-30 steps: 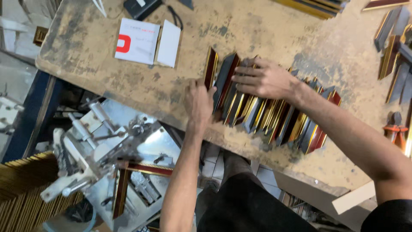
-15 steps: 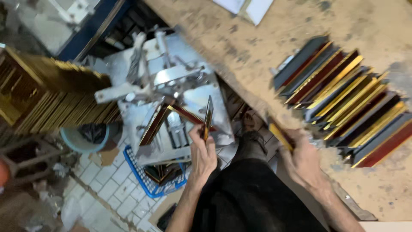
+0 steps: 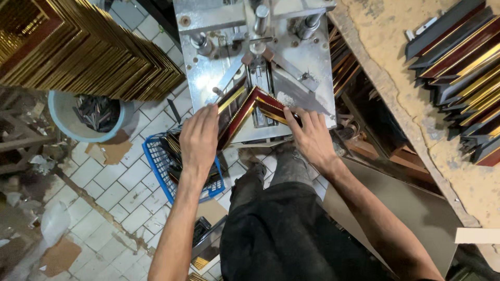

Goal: The person assembles picture frames by joining four mitered frame pieces in a corner-joining machine. They repeatedly pick up frame pieces, align them in the machine, press the handle to join the corners, and place the completed frames on a stack on the table.

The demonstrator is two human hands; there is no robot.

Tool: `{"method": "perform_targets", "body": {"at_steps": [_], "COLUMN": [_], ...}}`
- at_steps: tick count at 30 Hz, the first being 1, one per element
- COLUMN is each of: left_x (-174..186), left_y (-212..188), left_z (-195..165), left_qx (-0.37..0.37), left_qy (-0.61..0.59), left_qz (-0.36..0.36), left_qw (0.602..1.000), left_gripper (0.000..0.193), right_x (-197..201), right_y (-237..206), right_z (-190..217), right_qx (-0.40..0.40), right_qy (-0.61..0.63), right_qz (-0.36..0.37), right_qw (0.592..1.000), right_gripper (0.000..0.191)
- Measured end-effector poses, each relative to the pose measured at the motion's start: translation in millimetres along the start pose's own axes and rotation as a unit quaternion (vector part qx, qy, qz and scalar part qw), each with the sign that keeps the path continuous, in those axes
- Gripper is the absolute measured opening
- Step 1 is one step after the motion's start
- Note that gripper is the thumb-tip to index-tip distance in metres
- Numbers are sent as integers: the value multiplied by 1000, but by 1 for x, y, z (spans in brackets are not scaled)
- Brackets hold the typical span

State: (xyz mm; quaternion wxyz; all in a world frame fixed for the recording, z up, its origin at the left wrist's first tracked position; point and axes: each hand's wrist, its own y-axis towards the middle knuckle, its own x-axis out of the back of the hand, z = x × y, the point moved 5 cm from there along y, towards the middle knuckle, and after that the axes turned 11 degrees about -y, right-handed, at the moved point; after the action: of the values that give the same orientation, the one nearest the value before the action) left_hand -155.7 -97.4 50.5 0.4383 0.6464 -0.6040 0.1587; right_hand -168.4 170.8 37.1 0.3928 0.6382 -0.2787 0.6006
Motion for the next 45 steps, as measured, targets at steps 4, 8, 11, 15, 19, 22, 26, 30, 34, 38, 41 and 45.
{"method": "perform_targets", "body": {"at_steps": [4,8,11,15,19,22,26,30,34,38,41,45], "left_x": [-31,-48,-58,-65,-66,-66,-67,-70,-72,-71,-71,-73], "left_y": [9,24,39,45,41,42,46,46,45,46,45,42], "left_z": [9,13,22,27,25,22,23,25,25,27,28,27], "left_qx": [13,58,96,77,64,64,65,71,68,69,71,68], "left_qy": [-9,59,-16,-3,-7,-17,-20,-28,-26,-35,-42,-33], "left_qz": [36,18,-6,-21,-18,-18,-16,-21,-20,-8,-5,-9], "left_qw": [999,996,995,997,998,998,998,997,997,997,997,997], "left_gripper": [30,31,29,31,36,35,30,30,30,29,28,27], "right_x": [-5,-8,-7,-14,-26,-26,-22,-26,-29,-28,-28,-29], "right_y": [-26,-15,11,44,62,63,61,65,69,69,68,66], "right_z": [-7,-43,-41,-43,-39,-39,-40,-43,-46,-47,-46,-44], "right_qx": [-42,-201,-82,-113,-129,-135,-135,-134,-134,-133,-140,-141], "right_qy": [112,102,-29,-3,44,40,49,46,52,47,57,32], "right_qz": [-59,-62,-31,-89,-95,-105,-111,-94,-88,-106,-99,-98], "right_qw": [991,972,996,990,986,985,983,985,986,984,984,985], "right_gripper": [34,18,33,30,27,29,29,31,29,29,26,27]}}
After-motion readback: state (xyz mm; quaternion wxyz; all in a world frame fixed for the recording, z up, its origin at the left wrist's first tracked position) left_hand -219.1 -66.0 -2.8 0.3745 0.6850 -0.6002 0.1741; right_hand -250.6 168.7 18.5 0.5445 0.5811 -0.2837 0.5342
